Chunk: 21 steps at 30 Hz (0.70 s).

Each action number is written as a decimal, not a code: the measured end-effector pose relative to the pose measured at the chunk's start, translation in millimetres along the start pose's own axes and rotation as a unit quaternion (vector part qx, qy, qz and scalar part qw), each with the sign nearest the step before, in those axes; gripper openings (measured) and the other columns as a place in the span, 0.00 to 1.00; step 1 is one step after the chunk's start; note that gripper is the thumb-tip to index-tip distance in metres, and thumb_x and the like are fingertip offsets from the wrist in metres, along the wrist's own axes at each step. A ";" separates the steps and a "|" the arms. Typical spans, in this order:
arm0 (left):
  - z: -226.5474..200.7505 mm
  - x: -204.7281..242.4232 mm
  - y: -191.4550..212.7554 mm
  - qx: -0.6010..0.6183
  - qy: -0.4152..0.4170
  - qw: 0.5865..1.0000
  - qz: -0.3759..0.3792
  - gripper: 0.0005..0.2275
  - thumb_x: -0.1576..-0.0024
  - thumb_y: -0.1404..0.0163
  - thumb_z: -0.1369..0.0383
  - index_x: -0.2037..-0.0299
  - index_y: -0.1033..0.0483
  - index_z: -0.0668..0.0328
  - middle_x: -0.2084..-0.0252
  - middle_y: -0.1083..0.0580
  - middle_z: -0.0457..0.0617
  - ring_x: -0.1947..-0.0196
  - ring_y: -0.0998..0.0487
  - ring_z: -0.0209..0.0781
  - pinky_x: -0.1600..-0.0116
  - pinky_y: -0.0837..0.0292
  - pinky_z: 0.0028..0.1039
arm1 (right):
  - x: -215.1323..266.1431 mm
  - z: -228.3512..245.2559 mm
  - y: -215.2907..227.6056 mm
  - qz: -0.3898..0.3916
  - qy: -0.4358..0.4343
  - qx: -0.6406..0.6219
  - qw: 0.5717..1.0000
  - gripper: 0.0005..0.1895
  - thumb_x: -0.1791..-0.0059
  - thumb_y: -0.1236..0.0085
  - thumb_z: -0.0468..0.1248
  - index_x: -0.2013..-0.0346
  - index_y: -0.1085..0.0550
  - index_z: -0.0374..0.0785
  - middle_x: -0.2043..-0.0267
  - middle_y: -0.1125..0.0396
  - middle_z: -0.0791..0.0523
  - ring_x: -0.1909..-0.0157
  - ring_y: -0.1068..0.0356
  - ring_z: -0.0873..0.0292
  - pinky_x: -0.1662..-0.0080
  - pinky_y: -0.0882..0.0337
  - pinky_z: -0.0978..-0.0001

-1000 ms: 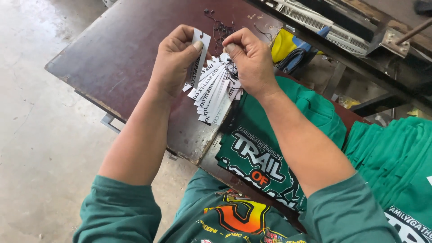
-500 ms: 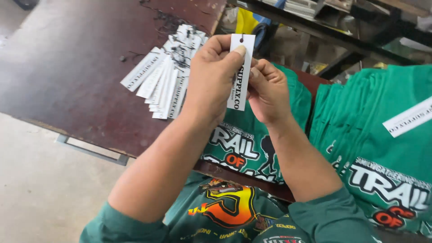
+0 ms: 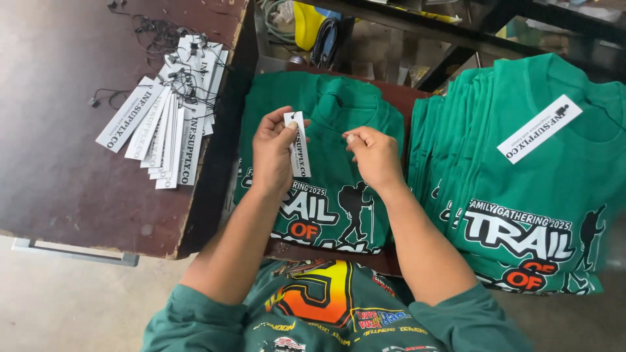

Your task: Attaching paper brand tags to green t-shirts by threading strings through the collar labels.

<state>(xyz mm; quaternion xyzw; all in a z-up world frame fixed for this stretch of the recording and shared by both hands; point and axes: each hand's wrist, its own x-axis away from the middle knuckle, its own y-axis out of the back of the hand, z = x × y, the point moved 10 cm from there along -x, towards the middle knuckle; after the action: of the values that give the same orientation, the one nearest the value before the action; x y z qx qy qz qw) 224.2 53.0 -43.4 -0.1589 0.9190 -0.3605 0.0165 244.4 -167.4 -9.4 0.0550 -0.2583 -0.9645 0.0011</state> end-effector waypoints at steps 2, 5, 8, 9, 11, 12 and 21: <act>14.3 -6.8 10.4 -0.010 0.026 1.000 0.007 0.16 0.42 0.49 0.80 0.43 0.30 0.69 0.57 0.23 0.58 0.56 0.16 0.47 0.58 0.16 0.28 | 3.3 0.2 -5.9 0.021 0.012 0.024 0.999 0.08 0.50 0.41 0.33 0.62 0.16 0.47 0.69 0.24 0.55 0.74 0.25 0.62 0.70 0.26 0.71; 5.7 -6.1 6.5 -0.020 0.020 0.999 0.019 0.15 0.44 0.50 0.82 0.45 0.29 0.72 0.62 0.23 0.59 0.63 0.16 0.46 0.61 0.17 0.27 | 4.8 -7.9 -10.2 0.012 0.023 0.021 0.999 0.10 0.50 0.42 0.32 0.61 0.15 0.48 0.67 0.24 0.56 0.72 0.25 0.61 0.69 0.24 0.70; -7.8 -1.8 -6.3 -0.032 0.010 0.998 0.060 0.15 0.45 0.51 0.83 0.47 0.28 0.73 0.67 0.24 0.56 0.71 0.18 0.42 0.64 0.20 0.24 | 8.5 21.0 -4.4 0.008 0.080 0.004 0.997 0.10 0.50 0.39 0.33 0.55 0.16 0.45 0.55 0.25 0.54 0.62 0.24 0.57 0.60 0.23 0.64; -17.0 3.1 -9.4 -0.033 0.008 0.998 0.062 0.15 0.45 0.51 0.83 0.47 0.28 0.73 0.67 0.24 0.56 0.71 0.18 0.42 0.64 0.20 0.24 | 7.9 24.7 -1.3 0.006 0.082 0.003 0.997 0.10 0.50 0.39 0.33 0.55 0.16 0.45 0.55 0.25 0.54 0.62 0.24 0.57 0.60 0.23 0.64; -39.7 17.3 -27.6 -0.183 -0.046 0.974 0.123 0.13 0.49 0.49 0.82 0.54 0.21 0.68 0.71 0.25 0.50 0.71 0.23 0.34 0.64 0.26 0.23 | 14.1 44.7 20.7 -0.076 0.158 0.003 0.985 0.11 0.43 0.45 0.37 0.50 0.20 0.39 0.49 0.28 0.52 0.49 0.27 0.54 0.51 0.28 0.63; -42.5 18.5 -27.8 -0.183 -0.047 0.974 0.125 0.13 0.49 0.49 0.82 0.54 0.21 0.68 0.71 0.25 0.50 0.71 0.23 0.34 0.64 0.26 0.23 | 13.5 49.2 21.0 -0.078 0.159 0.002 0.984 0.11 0.43 0.45 0.37 0.50 0.20 0.39 0.49 0.28 0.52 0.49 0.27 0.54 0.51 0.28 0.63; -87.8 75.8 -83.2 -0.383 -0.372 0.797 0.283 0.09 0.54 0.49 0.80 0.66 0.20 0.56 0.70 0.24 0.47 0.71 0.23 0.47 0.63 0.24 0.34 | 19.2 54.3 -24.9 0.080 0.113 -0.230 0.963 0.13 0.44 0.47 0.36 0.49 0.20 0.35 0.49 0.25 0.53 0.44 0.28 0.63 0.40 0.31 0.65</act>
<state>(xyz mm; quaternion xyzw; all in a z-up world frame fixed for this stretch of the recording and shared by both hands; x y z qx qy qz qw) 162.8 30.3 83.5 -0.0073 0.9093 0.1287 0.3957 220.2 -119.4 23.0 0.1410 -0.0317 -0.9822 0.1200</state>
